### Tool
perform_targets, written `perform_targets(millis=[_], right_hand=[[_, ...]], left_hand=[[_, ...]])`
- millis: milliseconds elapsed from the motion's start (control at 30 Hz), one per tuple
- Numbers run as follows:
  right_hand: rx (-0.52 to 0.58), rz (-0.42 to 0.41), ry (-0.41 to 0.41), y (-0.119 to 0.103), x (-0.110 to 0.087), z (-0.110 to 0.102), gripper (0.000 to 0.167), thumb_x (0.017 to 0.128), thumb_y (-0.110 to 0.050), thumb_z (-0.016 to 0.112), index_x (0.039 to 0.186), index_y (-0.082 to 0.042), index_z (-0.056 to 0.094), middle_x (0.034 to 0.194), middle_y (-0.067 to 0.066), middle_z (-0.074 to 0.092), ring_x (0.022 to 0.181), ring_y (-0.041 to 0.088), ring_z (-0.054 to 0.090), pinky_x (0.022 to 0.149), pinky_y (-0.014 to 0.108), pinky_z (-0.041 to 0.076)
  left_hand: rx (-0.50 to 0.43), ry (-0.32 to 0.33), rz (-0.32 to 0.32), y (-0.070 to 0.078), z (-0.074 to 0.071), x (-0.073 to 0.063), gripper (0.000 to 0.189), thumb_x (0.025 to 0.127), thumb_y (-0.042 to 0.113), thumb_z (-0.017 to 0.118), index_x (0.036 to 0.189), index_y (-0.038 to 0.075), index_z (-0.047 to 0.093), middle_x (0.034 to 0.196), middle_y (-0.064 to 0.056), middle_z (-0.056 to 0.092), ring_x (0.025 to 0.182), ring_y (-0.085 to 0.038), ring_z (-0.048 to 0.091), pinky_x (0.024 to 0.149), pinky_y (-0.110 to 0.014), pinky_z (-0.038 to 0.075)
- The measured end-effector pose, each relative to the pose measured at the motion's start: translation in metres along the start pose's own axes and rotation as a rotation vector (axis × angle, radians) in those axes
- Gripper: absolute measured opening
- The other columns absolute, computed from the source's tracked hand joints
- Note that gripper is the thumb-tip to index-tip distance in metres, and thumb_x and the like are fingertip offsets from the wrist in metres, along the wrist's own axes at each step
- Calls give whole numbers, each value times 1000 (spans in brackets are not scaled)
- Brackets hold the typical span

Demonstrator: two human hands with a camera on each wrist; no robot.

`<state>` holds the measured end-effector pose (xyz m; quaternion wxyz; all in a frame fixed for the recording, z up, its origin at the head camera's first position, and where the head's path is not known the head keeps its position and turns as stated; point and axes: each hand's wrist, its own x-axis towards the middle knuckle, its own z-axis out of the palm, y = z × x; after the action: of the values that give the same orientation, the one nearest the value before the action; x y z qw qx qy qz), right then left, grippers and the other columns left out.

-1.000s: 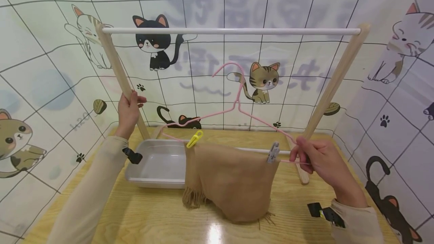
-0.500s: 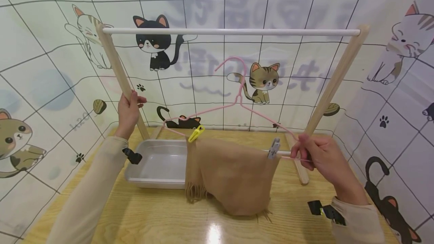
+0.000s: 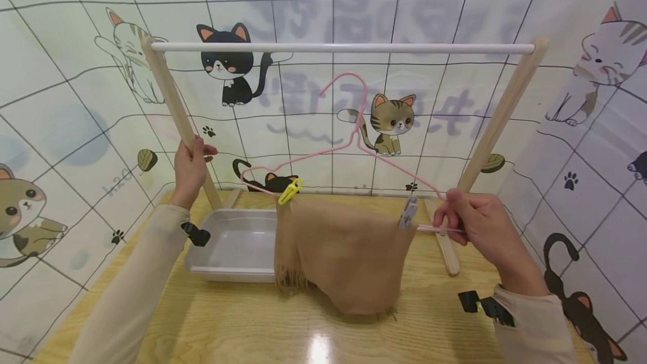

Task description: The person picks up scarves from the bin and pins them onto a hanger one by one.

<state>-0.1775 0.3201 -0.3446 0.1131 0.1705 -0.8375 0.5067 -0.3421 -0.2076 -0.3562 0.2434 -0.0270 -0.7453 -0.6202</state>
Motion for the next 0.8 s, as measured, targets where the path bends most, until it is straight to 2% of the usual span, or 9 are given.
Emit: perform_targets(millis=[167, 367, 633, 800], right_hand=[[15, 9, 9, 1, 2, 0, 53, 113, -21, 32, 68, 0, 49, 73, 1, 69, 42, 19, 43, 37, 37, 30], [-9, 19, 31, 0, 5, -1, 55, 113, -25, 31, 67, -1, 49, 72, 1, 69, 43, 19, 43, 37, 38, 30], [-7, 20, 52, -4, 11, 0, 57, 113, -28, 30, 67, 0, 49, 73, -1, 68, 42, 18, 44, 36, 38, 30], [-49, 75, 75, -5, 15, 0, 61, 112, -34, 29, 68, 3, 48, 74, 0, 68, 44, 18, 46, 39, 39, 32]], left_hand=[[-2, -9, 1, 0, -1, 0, 12, 111, 25, 41, 113, 16, 49, 107, -25, 65, 103, -28, 65, 101, -43, 51], [-2, -11, -4, 0, -1, -1, 12, 111, 24, 41, 114, 16, 49, 107, -25, 65, 107, -36, 63, 103, -48, 50], [7, -2, -6, 2, 0, -1, 12, 111, 23, 41, 113, 15, 49, 104, -22, 65, 104, -32, 63, 103, -47, 51], [-4, 7, -24, -18, 0, 11, 13, 111, 27, 41, 114, 17, 49, 100, -12, 66, 100, -23, 64, 100, -39, 52]])
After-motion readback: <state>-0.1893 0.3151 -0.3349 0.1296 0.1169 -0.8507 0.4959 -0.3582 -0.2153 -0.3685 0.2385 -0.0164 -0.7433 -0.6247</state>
